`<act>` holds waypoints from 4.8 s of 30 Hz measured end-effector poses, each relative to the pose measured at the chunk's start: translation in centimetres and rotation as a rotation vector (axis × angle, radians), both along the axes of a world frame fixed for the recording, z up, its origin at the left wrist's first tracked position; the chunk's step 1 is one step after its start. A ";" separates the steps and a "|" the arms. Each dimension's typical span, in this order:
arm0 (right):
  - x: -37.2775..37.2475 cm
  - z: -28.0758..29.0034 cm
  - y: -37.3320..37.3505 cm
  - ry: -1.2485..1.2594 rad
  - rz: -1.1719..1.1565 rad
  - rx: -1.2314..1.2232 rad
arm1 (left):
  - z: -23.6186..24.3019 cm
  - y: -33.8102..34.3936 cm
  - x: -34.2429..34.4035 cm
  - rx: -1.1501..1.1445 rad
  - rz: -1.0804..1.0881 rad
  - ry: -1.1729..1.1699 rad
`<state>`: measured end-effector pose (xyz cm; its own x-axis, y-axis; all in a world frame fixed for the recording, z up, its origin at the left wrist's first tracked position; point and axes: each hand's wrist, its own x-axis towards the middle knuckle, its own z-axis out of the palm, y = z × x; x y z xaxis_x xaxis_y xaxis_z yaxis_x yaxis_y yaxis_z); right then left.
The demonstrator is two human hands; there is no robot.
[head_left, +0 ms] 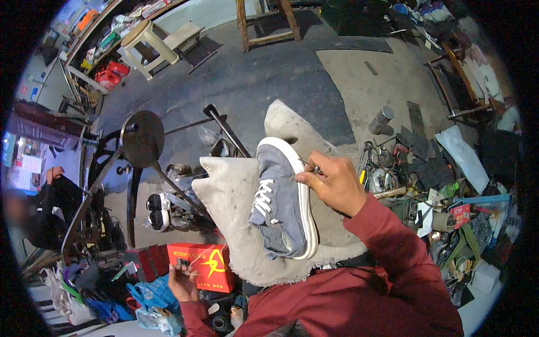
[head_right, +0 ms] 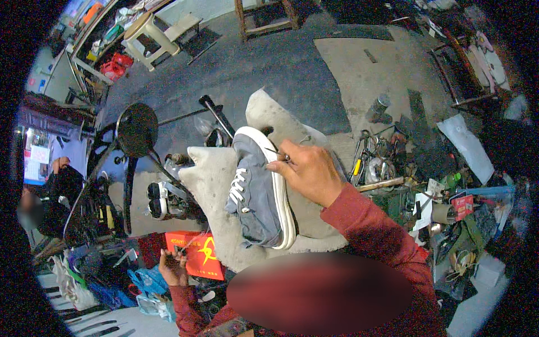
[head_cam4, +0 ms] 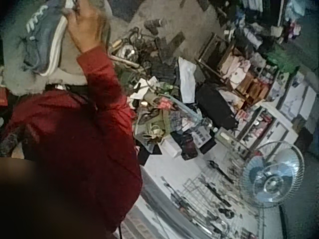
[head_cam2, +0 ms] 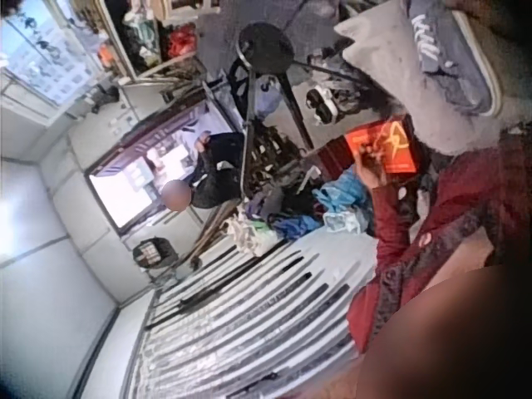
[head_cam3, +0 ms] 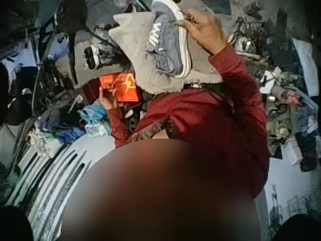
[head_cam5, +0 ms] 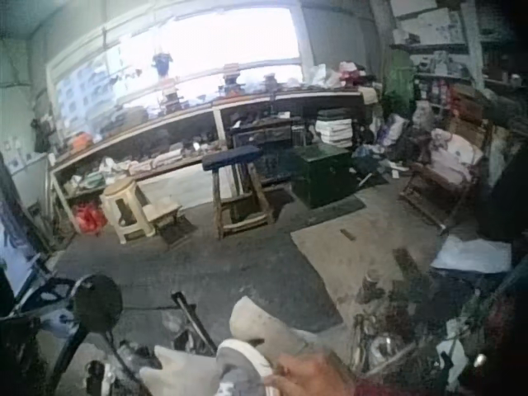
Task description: The person sits on the floor and hand-sews the sole of a gray sneaker using a needle and thread. They repeatedly push the needle through the sole, pull the thread tight, and trim the thread with scissors before setting the shoe aside.
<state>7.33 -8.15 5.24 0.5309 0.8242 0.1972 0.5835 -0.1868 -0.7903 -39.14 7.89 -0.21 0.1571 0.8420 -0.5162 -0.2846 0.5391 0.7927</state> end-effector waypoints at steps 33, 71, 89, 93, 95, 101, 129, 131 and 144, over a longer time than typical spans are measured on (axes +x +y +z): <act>-0.3 1.8 -5.9 0.095 0.103 0.006 | 5.1 -6.0 28.1 -0.001 -0.784 -0.055; 5.1 5.4 1.5 0.289 0.358 -0.578 | 1.7 -3.3 26.6 0.503 -1.253 0.200; 3.5 4.6 3.7 -0.007 0.417 -0.300 | -2.2 -4.8 28.4 0.514 -1.208 0.152; 3.3 4.3 2.9 0.061 0.379 -0.235 | -2.1 -4.9 28.4 0.458 -1.237 0.225; 3.2 4.1 2.1 0.034 0.374 -0.203 | -1.8 -5.2 28.2 0.514 -1.168 0.175; 3.0 2.9 -1.3 0.029 0.293 -0.087 | 1.1 -5.8 28.4 0.785 -1.100 0.175; 1.8 0.4 -4.6 0.351 0.073 -0.089 | 7.1 -9.3 21.8 0.435 -0.715 -0.007; 2.2 0.6 -4.5 0.281 0.103 -0.086 | 6.8 -8.7 22.8 0.721 -0.943 0.227; 5.6 2.5 -2.4 0.323 0.344 -0.228 | 4.0 -6.5 28.9 0.339 -0.962 -0.118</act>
<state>12.91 -10.58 7.72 0.2263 0.9644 -0.1368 0.3746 -0.2159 -0.9017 -10.21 1.35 3.83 0.8768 0.4314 -0.2124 0.0641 0.3330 0.9407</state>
